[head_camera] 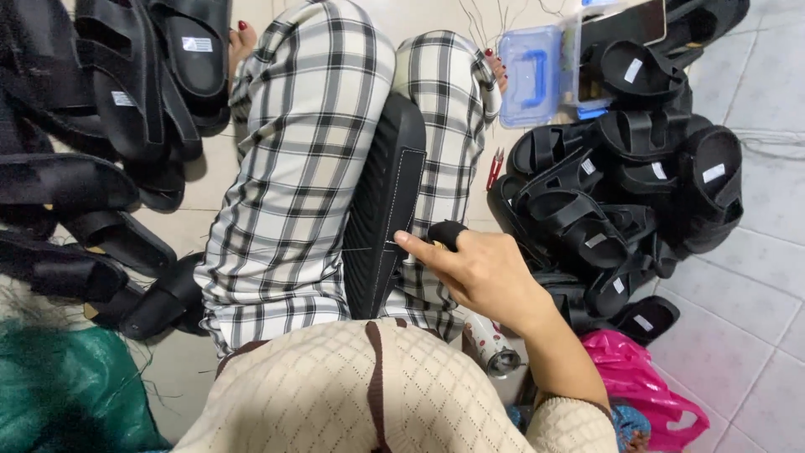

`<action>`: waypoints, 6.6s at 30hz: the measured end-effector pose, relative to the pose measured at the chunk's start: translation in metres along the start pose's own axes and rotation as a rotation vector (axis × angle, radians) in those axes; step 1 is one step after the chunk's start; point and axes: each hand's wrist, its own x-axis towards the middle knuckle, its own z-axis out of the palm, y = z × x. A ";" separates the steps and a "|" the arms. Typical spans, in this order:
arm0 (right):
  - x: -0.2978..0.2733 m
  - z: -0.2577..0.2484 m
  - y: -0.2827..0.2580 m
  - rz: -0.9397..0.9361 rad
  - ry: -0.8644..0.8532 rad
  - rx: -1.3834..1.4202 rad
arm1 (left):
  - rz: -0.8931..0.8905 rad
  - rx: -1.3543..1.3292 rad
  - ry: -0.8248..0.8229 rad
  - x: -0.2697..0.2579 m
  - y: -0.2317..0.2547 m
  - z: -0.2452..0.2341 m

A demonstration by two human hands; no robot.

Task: Hand-sewing the upper component of black sandals to the soles using a needle and thread while sitting on the floor.

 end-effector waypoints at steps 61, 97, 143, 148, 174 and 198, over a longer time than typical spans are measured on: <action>-0.010 0.001 -0.021 0.184 0.253 0.416 | 0.382 -0.536 -0.133 -0.154 0.276 0.154; -0.030 -0.002 0.015 0.161 0.428 0.532 | 0.706 0.266 0.291 -0.138 0.253 0.088; 0.007 -0.008 0.004 -0.079 0.024 -0.022 | 0.865 0.256 0.013 -0.099 0.291 0.103; 0.009 -0.012 0.003 -0.077 0.001 -0.027 | 1.004 0.330 -0.126 -0.095 0.281 0.137; 0.049 -0.016 -0.023 -0.040 0.035 0.078 | 1.174 0.407 0.134 -0.075 0.271 0.154; 0.025 0.024 -0.018 -0.050 0.292 -0.147 | 0.274 -0.682 -0.265 -0.163 0.271 0.171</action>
